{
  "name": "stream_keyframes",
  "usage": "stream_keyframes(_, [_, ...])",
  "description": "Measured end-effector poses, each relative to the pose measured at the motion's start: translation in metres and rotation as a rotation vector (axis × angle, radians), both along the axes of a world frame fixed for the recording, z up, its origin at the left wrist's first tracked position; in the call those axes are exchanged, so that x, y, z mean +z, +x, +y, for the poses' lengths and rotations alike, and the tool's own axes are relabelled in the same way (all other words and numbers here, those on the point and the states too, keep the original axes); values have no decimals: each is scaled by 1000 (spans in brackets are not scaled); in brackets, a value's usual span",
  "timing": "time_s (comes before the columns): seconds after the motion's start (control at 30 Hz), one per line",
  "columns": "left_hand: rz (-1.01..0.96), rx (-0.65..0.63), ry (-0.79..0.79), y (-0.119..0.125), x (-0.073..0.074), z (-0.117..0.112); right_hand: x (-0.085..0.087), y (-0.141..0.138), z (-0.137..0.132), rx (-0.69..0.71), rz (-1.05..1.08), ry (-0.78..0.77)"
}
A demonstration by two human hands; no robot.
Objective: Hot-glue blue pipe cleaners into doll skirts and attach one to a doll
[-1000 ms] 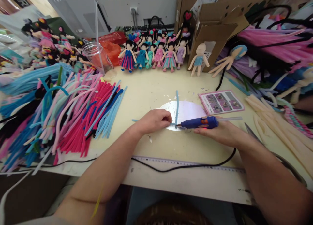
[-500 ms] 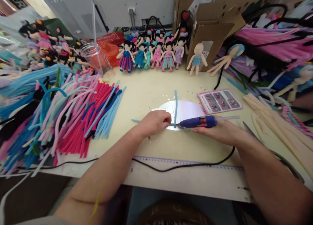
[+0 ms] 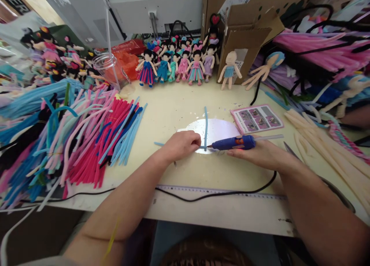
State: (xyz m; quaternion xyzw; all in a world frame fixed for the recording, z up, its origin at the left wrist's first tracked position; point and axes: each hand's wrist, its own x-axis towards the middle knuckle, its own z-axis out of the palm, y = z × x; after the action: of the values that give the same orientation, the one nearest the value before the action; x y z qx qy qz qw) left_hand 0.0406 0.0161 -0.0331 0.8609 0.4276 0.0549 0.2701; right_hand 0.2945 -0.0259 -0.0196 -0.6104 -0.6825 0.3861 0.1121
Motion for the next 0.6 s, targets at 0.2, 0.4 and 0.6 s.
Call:
stream_keyframes(0.2, [14,-1,12,0,0,-1,0,-2,0,-14,-15,-30])
stream_keyframes(0.4, [34,-7,31,2,1,-2,1,-5,-1,3,-6,-22])
stream_keyframes(0.6, [36,-11,48,2,1,-2,1,-7,-2,-26,-39,-16])
